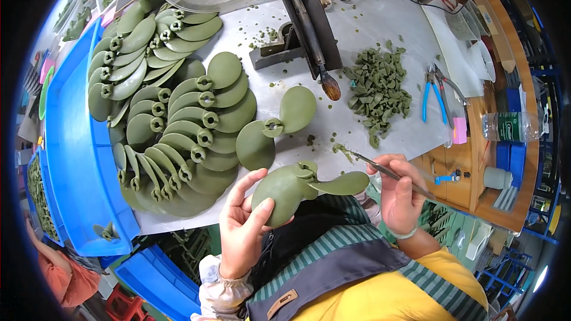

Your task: The person picks up green plastic components and applies adhesive using a mounted dispenser. They then use a small tool to press the pieces together and organize them into stacks.

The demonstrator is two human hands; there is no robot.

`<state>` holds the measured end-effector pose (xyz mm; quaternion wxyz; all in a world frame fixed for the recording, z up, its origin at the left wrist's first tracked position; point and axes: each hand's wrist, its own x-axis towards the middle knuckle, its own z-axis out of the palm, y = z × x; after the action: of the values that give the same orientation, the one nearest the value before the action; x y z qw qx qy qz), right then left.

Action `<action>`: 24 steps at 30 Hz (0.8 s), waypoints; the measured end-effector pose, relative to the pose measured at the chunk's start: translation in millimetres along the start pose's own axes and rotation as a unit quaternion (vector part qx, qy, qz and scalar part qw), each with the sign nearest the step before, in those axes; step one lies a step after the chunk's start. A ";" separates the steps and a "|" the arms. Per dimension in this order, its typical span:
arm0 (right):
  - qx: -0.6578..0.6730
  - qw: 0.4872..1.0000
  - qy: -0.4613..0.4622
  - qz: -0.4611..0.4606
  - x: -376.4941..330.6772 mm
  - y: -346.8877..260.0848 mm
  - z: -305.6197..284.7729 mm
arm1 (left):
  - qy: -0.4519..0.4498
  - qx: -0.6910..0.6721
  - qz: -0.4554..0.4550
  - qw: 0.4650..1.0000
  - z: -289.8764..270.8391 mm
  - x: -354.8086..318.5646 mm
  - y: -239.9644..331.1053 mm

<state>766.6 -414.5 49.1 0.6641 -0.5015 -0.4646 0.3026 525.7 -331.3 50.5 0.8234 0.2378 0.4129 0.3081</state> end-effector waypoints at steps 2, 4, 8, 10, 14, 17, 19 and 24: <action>-0.097 0.990 -0.066 -0.079 5.3 -0.8 -0.5 | -0.004 -0.014 -0.008 1.000 1.1 -0.4 0.0; -0.144 0.981 -0.096 -0.084 9.7 -8.3 1.4 | -0.010 -0.028 -0.017 0.999 0.8 -0.7 0.3; -0.205 0.962 -0.142 -0.114 19.0 -20.9 11.4 | -0.034 -0.040 -0.053 0.997 -3.5 -0.5 0.7; -0.259 0.931 -0.217 -0.141 19.1 -20.2 6.9 | -0.042 -0.053 -0.068 0.995 -6.4 -1.7 2.5; -0.233 0.943 -0.218 -0.100 12.7 -15.0 7.2 | -0.065 -0.086 -0.098 0.989 -9.2 -7.1 6.2; -0.231 0.927 -0.253 -0.156 24.0 -20.7 8.7 | -0.043 -0.069 -0.091 0.993 -13.8 -20.4 14.6; -0.228 0.927 -0.227 -0.194 21.2 -22.3 3.7 | -0.050 0.076 -0.001 0.996 -26.0 -31.6 34.7; -0.223 0.951 -0.146 -0.159 14.3 -20.4 -1.5 | 0.186 0.183 0.393 0.882 -158.4 -92.8 105.8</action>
<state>772.2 -409.1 72.8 0.4995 -0.5068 -0.6860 0.1518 318.3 -301.2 81.8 0.4848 0.4654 0.4797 0.5642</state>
